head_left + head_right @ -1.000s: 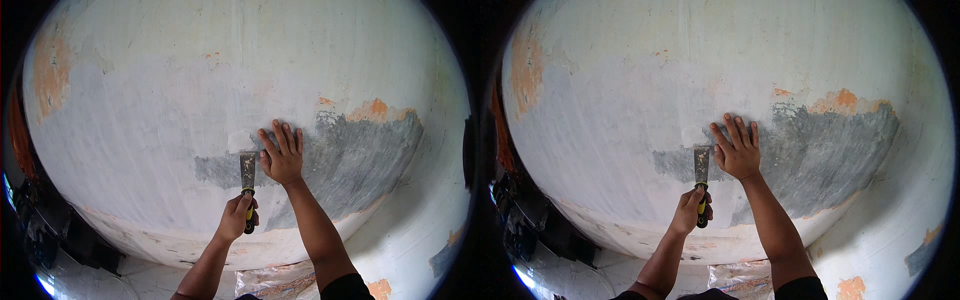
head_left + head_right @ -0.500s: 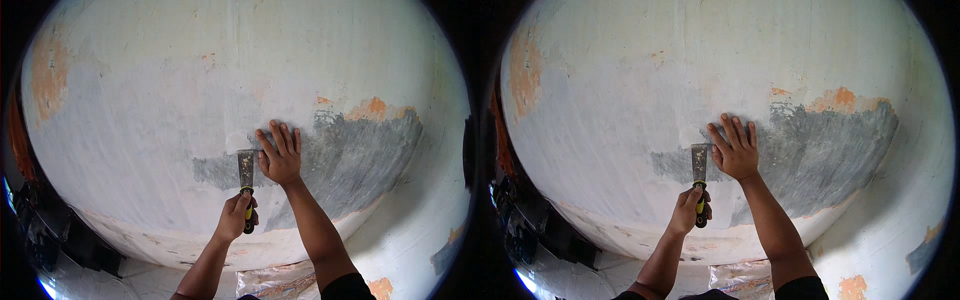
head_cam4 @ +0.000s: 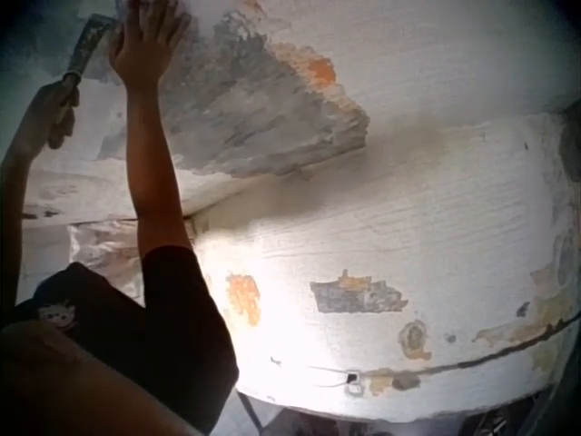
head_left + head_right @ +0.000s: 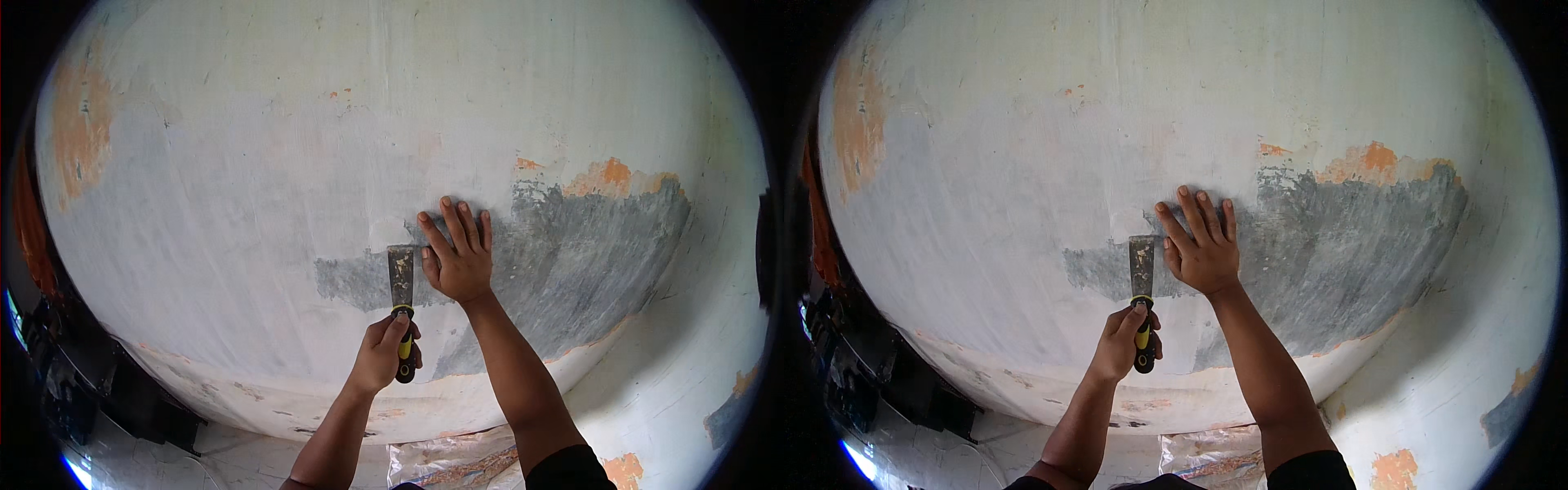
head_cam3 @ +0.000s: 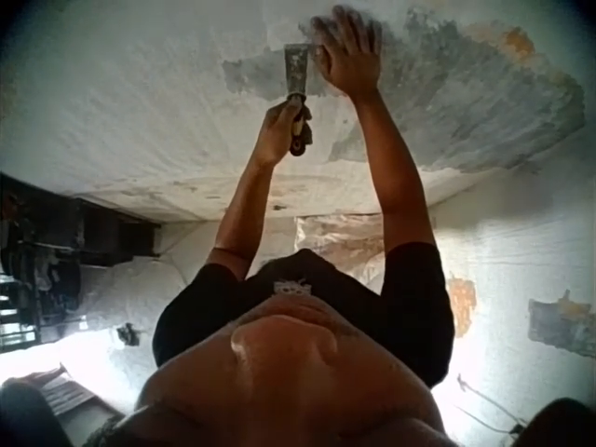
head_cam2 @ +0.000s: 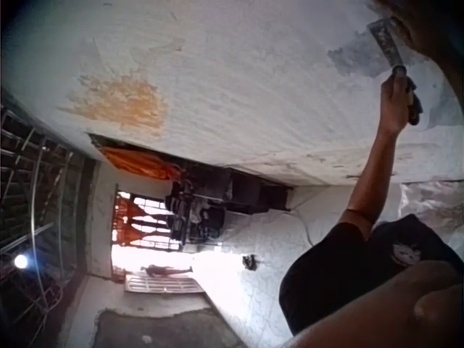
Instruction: Scrape old paint or plaster from an interior wall using a hand scraper tool.
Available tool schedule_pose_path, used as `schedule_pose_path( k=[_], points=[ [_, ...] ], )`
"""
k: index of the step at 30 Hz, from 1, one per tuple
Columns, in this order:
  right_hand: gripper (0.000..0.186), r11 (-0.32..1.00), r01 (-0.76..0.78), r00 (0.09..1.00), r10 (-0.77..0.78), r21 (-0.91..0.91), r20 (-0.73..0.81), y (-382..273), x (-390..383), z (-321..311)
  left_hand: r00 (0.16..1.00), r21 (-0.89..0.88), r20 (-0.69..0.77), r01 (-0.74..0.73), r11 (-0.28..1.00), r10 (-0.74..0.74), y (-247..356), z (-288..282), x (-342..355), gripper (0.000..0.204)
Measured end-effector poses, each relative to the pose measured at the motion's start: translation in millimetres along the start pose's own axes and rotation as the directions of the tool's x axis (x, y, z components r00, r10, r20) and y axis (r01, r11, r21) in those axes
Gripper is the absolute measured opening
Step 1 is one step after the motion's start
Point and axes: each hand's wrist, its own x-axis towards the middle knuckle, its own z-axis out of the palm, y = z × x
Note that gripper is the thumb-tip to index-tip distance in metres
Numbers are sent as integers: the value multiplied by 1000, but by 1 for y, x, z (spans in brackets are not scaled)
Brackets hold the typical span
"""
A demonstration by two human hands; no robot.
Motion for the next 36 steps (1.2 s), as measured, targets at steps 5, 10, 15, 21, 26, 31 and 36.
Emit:
schedule_pose_path(
  k=[5,10,15,21,26,31,36],
  points=[
    [48,1000,3,1000,-3,-21,-8,1,0,0,1000,-37,-10,23,999,-23,-7,-4,-3,41],
    [48,1000,19,1000,-19,-4,8,3,0,-2,1000,31,9,4,1000,-4,0,-1,-2,40],
    [48,1000,-1,1000,1,3,1,1,0,1,1000,-14,9,12,1000,-12,-2,-4,0,40],
    [48,1000,8,1000,-8,-7,-6,1,0,2,999,-8,16,29,1000,-29,-9,-7,-2,40],
    [46,1000,24,1000,-24,-11,2,3,-2,2,1000,37,10,-9,999,9,-1,-1,0,40],
    [46,1000,28,1000,-28,-11,-2,0,-1,2,1000,-10,-7,0,1000,0,-5,-4,1,40],
    [49,1000,11,1000,-11,-13,4,2,-2,0,1000,-17,5,2,1000,-2,-11,-2,1,40]
  ],
)
